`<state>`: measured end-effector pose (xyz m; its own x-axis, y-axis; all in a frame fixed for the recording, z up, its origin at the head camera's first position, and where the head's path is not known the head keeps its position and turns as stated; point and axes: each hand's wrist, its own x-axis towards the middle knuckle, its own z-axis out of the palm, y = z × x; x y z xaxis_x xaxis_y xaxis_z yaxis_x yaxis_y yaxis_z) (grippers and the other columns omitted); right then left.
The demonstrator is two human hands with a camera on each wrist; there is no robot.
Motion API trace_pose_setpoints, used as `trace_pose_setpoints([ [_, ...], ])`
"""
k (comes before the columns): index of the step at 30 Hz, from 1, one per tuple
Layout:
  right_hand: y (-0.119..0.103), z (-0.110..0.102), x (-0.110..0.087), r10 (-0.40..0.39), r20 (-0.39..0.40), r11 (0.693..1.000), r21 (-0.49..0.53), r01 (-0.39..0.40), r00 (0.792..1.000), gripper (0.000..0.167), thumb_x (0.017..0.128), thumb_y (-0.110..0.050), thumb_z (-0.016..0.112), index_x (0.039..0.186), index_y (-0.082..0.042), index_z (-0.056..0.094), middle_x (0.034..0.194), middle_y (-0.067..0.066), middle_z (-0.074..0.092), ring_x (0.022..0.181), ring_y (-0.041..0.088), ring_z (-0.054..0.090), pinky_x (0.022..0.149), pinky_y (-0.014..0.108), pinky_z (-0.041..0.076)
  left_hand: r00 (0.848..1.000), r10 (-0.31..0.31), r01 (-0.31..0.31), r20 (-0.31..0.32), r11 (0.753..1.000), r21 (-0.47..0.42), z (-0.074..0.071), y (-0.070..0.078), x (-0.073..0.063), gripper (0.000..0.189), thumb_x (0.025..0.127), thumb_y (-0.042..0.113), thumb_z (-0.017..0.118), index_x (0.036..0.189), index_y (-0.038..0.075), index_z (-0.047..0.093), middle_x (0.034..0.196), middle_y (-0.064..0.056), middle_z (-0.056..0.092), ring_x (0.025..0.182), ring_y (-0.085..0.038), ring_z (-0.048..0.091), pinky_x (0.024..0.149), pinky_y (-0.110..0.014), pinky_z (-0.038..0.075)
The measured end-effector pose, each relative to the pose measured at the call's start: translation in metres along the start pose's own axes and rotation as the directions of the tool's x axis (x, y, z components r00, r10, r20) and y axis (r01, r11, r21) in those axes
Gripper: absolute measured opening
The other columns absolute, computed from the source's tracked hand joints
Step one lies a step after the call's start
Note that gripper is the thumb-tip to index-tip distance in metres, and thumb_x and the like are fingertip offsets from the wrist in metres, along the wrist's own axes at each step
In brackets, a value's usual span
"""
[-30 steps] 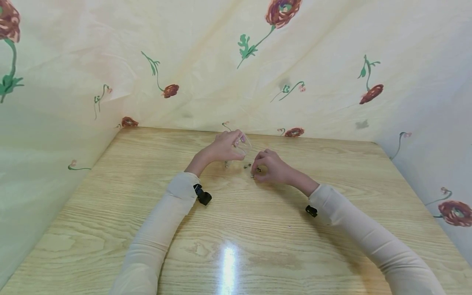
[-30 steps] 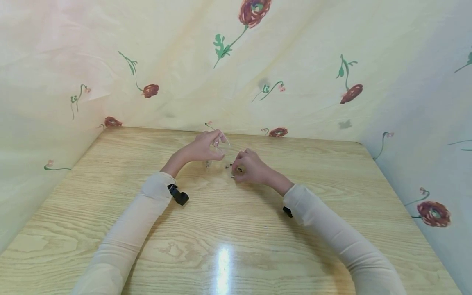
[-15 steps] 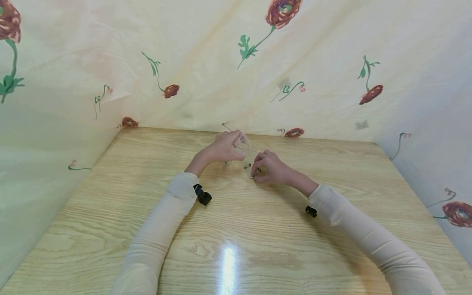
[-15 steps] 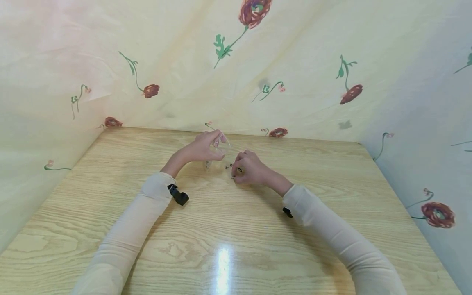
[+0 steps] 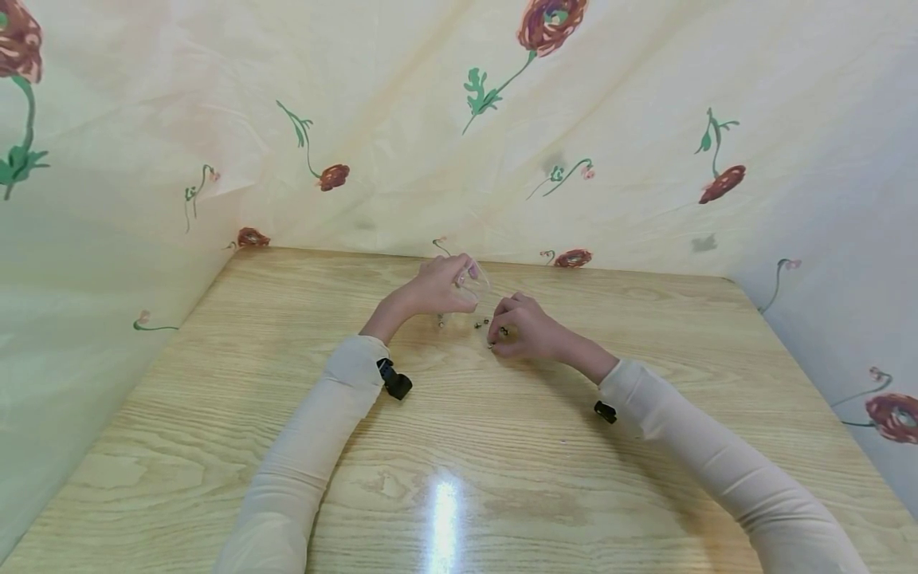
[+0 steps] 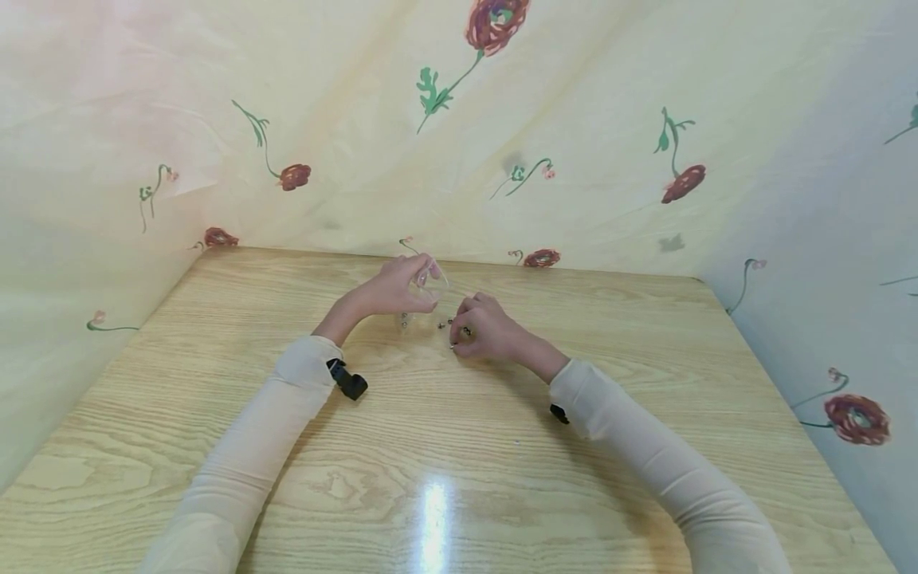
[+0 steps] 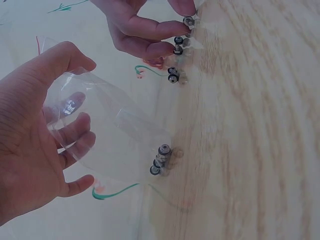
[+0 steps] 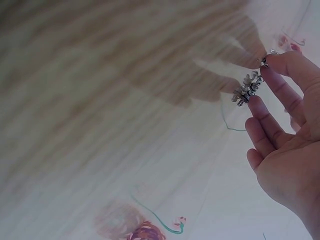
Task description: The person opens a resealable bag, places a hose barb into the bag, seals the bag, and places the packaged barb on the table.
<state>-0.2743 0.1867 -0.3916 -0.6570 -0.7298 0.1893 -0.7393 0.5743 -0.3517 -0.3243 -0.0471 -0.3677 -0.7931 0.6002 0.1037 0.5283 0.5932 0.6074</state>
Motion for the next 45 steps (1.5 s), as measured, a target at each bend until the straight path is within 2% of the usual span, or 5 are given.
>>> trace_pose_setpoints([
  [11,-0.0023,-0.0011,-0.0001,0.017,0.007,1.0,0.003,-0.017,1.0,0.007,0.08,-0.009,0.08,0.083,-0.014,0.076,0.099,0.009,0.067,0.094,0.025,0.049,0.086,0.039,0.035,1.0,0.001,-0.001,0.006,1.0,-0.008,0.0008,0.0007,-0.0007,0.041,0.086,0.025,0.066,0.124,0.013,0.055,0.102,-0.003,0.053,0.1,-0.023,0.046,0.098,-0.049,0.027],
  [27,0.0011,0.0002,-0.0004,-0.015,-0.01,1.0,-0.006,0.015,1.0,0.009,0.079,-0.006,0.08,0.081,-0.014,0.075,0.095,0.008,0.066,0.09,0.024,0.049,0.083,0.037,0.035,1.0,0.007,-0.007,0.002,1.0,-0.007,0.0002,0.0012,0.0002,0.045,0.085,0.025,0.066,0.126,0.008,0.056,0.099,-0.003,0.052,0.097,-0.022,0.046,0.095,-0.048,0.027],
  [36,0.0026,0.0004,-0.001,0.035,0.022,0.999,0.002,-0.035,0.999,0.01,0.083,-0.009,0.08,0.083,-0.017,0.075,0.099,0.006,0.065,0.093,0.023,0.048,0.088,0.044,0.036,1.0,-0.003,0.003,-0.009,0.999,0.035,0.0008,0.0008,0.0002,0.041,0.087,0.029,0.071,0.121,0.014,0.055,0.1,-0.004,0.054,0.102,-0.022,0.052,0.099,-0.048,0.031],
  [45,0.0018,0.0002,-0.001,0.039,0.025,0.999,0.007,-0.039,0.999,0.009,0.083,-0.009,0.079,0.083,-0.017,0.076,0.099,0.007,0.066,0.094,0.023,0.048,0.088,0.042,0.034,1.0,-0.005,0.005,-0.01,1.0,0.027,0.0007,0.0004,0.0003,0.043,0.086,0.028,0.071,0.123,0.012,0.056,0.099,-0.003,0.053,0.101,-0.022,0.05,0.098,-0.047,0.031],
])
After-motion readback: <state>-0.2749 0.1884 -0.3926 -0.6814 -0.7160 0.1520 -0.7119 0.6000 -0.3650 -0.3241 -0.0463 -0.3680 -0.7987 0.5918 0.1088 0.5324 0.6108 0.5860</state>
